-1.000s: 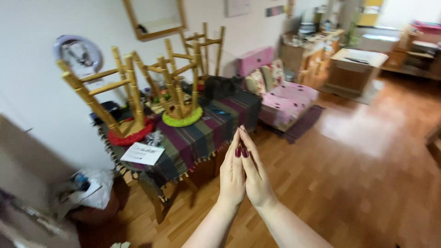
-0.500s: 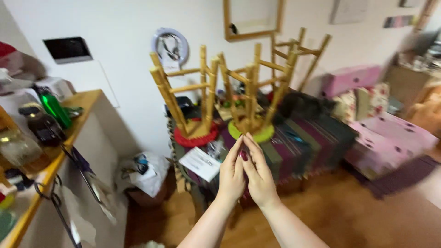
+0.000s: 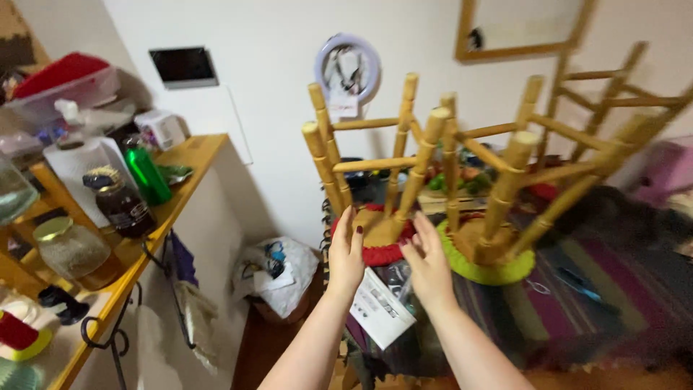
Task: Storing a vacuum cleaner hose and an umbrella into a closet and placing a cushion on a stool.
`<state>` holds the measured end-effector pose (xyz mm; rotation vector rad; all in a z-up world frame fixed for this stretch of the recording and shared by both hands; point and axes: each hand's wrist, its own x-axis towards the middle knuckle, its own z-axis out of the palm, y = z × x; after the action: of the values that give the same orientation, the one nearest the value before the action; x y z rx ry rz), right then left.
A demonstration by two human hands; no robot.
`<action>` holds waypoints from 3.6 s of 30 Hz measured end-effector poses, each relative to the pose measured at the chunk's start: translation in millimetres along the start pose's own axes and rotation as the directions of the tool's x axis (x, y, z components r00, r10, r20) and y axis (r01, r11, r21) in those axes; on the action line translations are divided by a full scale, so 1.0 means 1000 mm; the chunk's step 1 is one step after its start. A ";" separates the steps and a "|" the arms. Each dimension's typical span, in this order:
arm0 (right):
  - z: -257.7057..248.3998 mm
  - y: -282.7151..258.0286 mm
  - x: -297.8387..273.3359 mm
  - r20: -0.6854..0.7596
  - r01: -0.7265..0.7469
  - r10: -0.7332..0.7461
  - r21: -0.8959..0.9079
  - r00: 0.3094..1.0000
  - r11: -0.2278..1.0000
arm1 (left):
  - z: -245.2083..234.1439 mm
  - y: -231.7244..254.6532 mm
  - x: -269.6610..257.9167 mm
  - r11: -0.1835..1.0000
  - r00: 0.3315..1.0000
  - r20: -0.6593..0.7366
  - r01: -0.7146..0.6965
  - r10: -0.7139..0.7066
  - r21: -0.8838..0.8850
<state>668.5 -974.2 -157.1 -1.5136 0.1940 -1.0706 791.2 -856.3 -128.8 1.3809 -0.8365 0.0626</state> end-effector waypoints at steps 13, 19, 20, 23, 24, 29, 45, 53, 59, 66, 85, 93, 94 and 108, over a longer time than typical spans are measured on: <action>-0.022 0.169 0.153 -0.211 -0.071 0.077 0.035 0.974 0.997 | 0.013 -0.168 0.097 0.959 0.967 -0.168 0.223 -0.194 0.174; -0.038 0.246 0.180 -0.179 -0.285 0.335 0.255 0.925 0.924 | 0.029 -0.227 0.115 0.979 0.954 -0.239 0.197 -0.182 0.040; -0.038 0.258 0.183 -0.175 -0.275 0.335 0.295 0.926 0.915 | 0.031 -0.246 0.118 0.987 0.959 -0.243 0.157 -0.143 0.037; -0.042 0.272 0.183 -0.090 -0.276 0.312 0.282 0.946 0.919 | 0.032 -0.304 0.118 0.916 0.893 -0.229 0.401 -0.388 0.014; -0.041 0.272 0.185 -0.080 -0.283 0.316 0.280 0.945 0.917 | 0.032 -0.302 0.118 0.914 0.889 -0.239 0.405 -0.391 0.012; -0.030 0.253 0.196 -0.166 -0.236 0.316 0.377 0.934 0.895 | 0.030 -0.288 0.127 0.953 0.930 -0.229 0.303 -0.288 0.031; 0.040 0.116 0.239 -0.022 -0.274 0.336 0.532 0.942 0.802 | -0.088 -0.082 0.119 0.942 0.989 -0.137 0.097 -0.056 0.320; 0.106 0.112 0.206 0.168 -0.618 0.620 0.459 0.766 0.639 | -0.160 -0.094 0.018 0.979 0.983 -0.050 0.183 -0.179 0.089; 0.154 0.188 0.178 0.229 -0.763 0.779 0.484 0.583 0.429 | -0.209 -0.075 -0.004 0.874 0.924 -0.239 0.365 -0.298 0.321; 0.200 0.219 0.102 0.264 -0.750 0.767 0.535 0.585 0.389 | -0.244 -0.120 -0.017 0.834 0.890 -0.296 0.437 -0.347 0.337; 0.212 0.100 -0.056 0.777 0.008 0.467 -0.519 0.423 0.855 | -0.235 -0.219 -0.019 0.655 0.825 -0.235 0.554 -0.514 0.514; 0.232 0.083 -0.057 0.718 0.093 0.587 -0.658 0.374 0.747 | -0.258 -0.240 -0.021 0.584 0.604 -0.238 0.797 -0.761 0.155; 0.235 0.087 -0.058 0.746 0.105 0.530 -0.613 0.403 0.783 | -0.263 -0.248 -0.023 0.543 0.553 -0.207 0.833 -0.807 0.107; 0.277 0.176 -0.013 0.772 -0.140 0.604 -0.588 0.196 0.797 | -0.325 -0.384 -0.039 0.529 0.550 -0.033 0.817 -0.835 0.230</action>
<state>933.1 -820.3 -276.6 -2.0836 -0.0762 0.4895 1111.8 -645.9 -456.1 1.8910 -0.1426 -0.6821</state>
